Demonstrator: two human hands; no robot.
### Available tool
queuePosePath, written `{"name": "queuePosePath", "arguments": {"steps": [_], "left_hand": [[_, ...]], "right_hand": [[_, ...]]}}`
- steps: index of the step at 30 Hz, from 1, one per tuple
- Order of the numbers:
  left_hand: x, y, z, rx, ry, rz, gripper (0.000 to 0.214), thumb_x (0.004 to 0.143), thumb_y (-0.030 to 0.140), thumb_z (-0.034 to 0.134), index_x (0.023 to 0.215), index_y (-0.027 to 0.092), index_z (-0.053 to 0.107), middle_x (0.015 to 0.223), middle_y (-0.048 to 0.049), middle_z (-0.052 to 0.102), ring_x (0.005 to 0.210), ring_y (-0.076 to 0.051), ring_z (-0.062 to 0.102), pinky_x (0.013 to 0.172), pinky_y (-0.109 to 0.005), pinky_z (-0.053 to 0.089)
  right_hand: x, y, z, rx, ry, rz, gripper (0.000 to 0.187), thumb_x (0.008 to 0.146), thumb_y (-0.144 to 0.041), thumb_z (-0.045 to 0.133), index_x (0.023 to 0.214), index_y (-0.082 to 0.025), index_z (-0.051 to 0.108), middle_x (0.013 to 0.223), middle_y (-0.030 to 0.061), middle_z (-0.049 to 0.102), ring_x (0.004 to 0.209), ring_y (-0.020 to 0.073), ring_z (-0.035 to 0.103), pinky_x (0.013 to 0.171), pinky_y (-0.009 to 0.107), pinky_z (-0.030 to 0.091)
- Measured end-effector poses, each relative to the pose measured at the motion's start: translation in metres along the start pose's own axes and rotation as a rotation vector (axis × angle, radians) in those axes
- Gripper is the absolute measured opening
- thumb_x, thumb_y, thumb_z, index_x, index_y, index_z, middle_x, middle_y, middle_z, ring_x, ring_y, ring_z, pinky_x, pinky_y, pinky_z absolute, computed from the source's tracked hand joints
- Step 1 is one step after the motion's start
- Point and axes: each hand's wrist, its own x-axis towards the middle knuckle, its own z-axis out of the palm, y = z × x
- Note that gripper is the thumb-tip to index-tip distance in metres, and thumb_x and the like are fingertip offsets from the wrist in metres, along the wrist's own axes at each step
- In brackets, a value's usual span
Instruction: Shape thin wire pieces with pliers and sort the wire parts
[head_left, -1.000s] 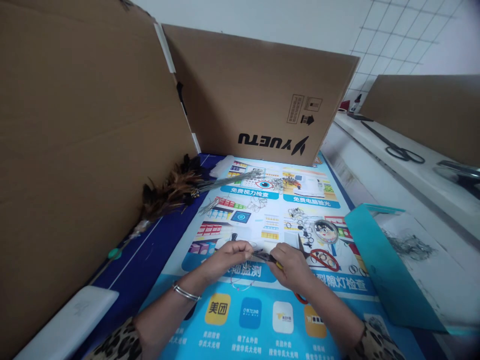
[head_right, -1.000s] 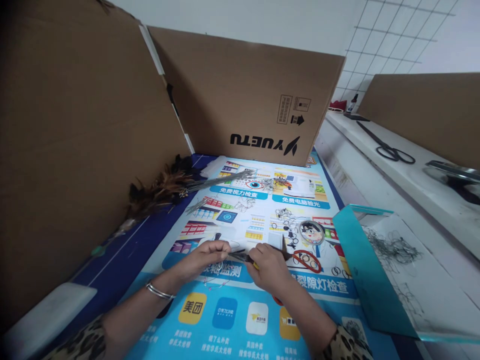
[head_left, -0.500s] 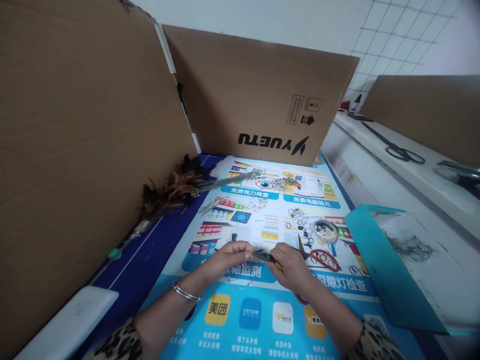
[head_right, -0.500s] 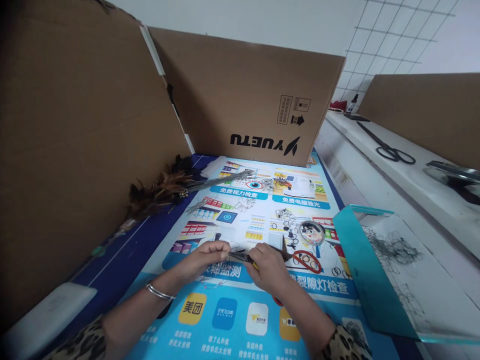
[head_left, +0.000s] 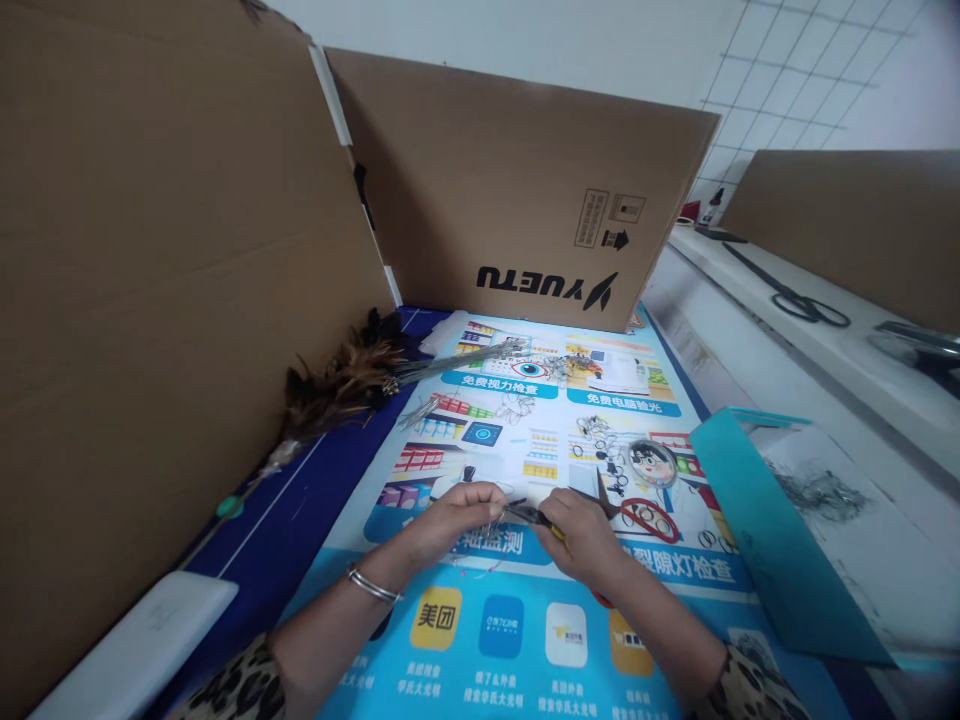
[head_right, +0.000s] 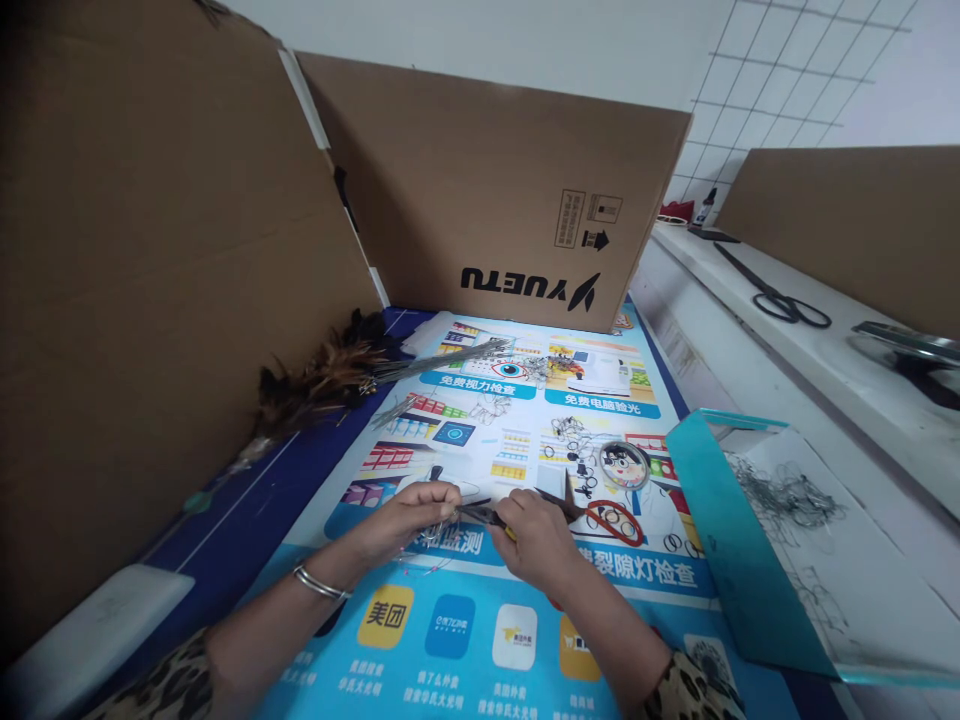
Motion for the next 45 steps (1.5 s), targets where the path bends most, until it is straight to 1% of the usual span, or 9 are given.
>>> {"name": "queuePosePath", "arguments": {"steps": [4,10,19,26,34,39,45], "left_hand": [[0.0,0.0,0.001,0.006,0.011,0.004,0.025,0.074,0.038,0.055,0.073,0.013,0.052,0.061,0.0023,0.04,0.057,-0.009,0.034,0.055,-0.02,0.028],[0.002,-0.001,0.0,0.064,0.072,0.063,0.024,0.075,0.036,0.056,0.072,0.013,0.053,0.061,0.0031,0.041,0.057,-0.009,0.035,0.055,-0.02,0.029],[0.006,-0.007,-0.007,0.309,0.109,0.149,0.021,0.077,0.033,0.055,0.076,0.012,0.059,0.067,0.0012,0.048,0.06,-0.009,0.04,0.056,-0.02,0.032],[0.004,0.003,-0.003,0.471,0.109,0.232,0.018,0.08,0.026,0.05,0.071,0.013,0.058,0.067,0.0015,0.048,0.062,-0.01,0.043,0.059,-0.02,0.033],[0.003,0.002,-0.001,0.534,0.132,0.254,0.019,0.082,0.025,0.047,0.07,0.013,0.056,0.067,0.0014,0.048,0.063,-0.01,0.044,0.058,-0.02,0.033],[0.003,0.003,-0.001,0.59,0.137,0.296,0.019,0.082,0.023,0.046,0.069,0.014,0.056,0.069,-0.0001,0.05,0.067,-0.012,0.046,0.062,-0.022,0.035],[0.003,0.004,0.0,0.607,0.119,0.298,0.019,0.083,0.022,0.044,0.071,0.014,0.057,0.069,-0.0002,0.05,0.066,-0.011,0.046,0.062,-0.021,0.035]], "right_hand": [[0.0,0.001,0.001,0.008,0.014,0.009,0.012,0.084,-0.029,0.046,0.081,-0.018,0.049,0.08,0.0046,0.053,0.074,0.0152,0.049,0.058,0.023,0.035],[-0.001,0.001,0.003,0.07,0.023,0.068,0.012,0.085,-0.029,0.045,0.084,-0.018,0.051,0.08,0.0052,0.054,0.075,0.0161,0.05,0.059,0.024,0.037],[-0.001,-0.002,0.002,0.099,0.001,0.121,0.012,0.085,-0.03,0.044,0.084,-0.019,0.05,0.08,0.0046,0.054,0.073,0.0159,0.051,0.057,0.023,0.036],[0.0,-0.005,0.0,0.111,-0.048,0.161,0.018,0.086,-0.035,0.042,0.08,-0.019,0.048,0.078,0.003,0.053,0.07,0.0141,0.05,0.057,0.022,0.035],[0.0,-0.005,0.0,0.125,-0.056,0.183,0.019,0.086,-0.035,0.041,0.078,-0.019,0.047,0.077,0.0026,0.052,0.069,0.0137,0.05,0.057,0.021,0.034],[0.0,-0.005,-0.001,0.119,-0.068,0.186,0.017,0.086,-0.033,0.042,0.078,-0.019,0.046,0.078,0.0025,0.052,0.069,0.0138,0.049,0.056,0.021,0.034],[0.0,-0.001,-0.002,0.089,-0.073,0.156,0.015,0.086,-0.032,0.043,0.08,-0.019,0.047,0.081,0.0036,0.052,0.074,0.0152,0.049,0.058,0.022,0.034]]}}
